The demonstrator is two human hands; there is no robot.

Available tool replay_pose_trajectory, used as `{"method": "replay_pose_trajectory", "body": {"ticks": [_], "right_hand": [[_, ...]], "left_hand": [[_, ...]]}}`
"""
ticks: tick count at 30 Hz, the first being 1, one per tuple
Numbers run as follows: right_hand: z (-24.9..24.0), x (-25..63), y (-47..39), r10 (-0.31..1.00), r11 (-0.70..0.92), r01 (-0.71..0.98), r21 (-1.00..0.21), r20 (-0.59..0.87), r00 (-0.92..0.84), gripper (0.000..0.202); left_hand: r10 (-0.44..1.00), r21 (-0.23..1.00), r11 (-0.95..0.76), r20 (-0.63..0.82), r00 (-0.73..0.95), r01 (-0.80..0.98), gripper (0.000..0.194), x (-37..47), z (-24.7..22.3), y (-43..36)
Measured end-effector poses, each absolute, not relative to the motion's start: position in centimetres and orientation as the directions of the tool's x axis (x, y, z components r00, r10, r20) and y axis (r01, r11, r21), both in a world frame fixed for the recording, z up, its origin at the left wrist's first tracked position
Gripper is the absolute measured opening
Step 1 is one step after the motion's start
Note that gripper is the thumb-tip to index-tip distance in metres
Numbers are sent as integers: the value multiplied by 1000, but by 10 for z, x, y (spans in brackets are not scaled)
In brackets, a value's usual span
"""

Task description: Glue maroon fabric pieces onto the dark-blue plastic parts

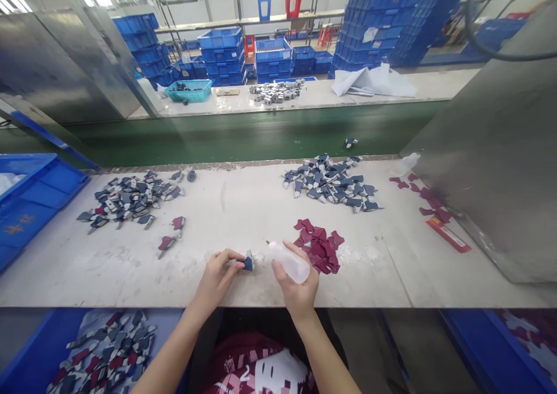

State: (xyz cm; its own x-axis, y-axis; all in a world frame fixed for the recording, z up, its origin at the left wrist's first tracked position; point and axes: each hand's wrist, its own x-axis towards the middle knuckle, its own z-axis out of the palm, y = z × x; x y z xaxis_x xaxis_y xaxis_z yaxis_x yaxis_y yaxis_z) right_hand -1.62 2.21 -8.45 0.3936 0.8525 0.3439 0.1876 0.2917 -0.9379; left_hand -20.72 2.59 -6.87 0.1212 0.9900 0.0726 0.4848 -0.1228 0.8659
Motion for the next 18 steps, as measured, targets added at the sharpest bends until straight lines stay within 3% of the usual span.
{"method": "replay_pose_trajectory", "body": {"ticks": [6, 11, 18], "right_hand": [[-87, -20, 25, 856, 246, 211, -946, 314, 411, 26], [-91, -21, 28, 874, 227, 350, -909, 349, 338, 27], [-88, -21, 29, 863, 253, 404, -879, 394, 317, 29]], "left_hand": [[993, 755, -102, 40, 111, 648, 14, -202, -79, 34], [993, 742, -107, 46, 109, 662, 11, -201, -84, 34], [993, 745, -99, 34, 111, 660, 10, -201, -81, 35]]}}
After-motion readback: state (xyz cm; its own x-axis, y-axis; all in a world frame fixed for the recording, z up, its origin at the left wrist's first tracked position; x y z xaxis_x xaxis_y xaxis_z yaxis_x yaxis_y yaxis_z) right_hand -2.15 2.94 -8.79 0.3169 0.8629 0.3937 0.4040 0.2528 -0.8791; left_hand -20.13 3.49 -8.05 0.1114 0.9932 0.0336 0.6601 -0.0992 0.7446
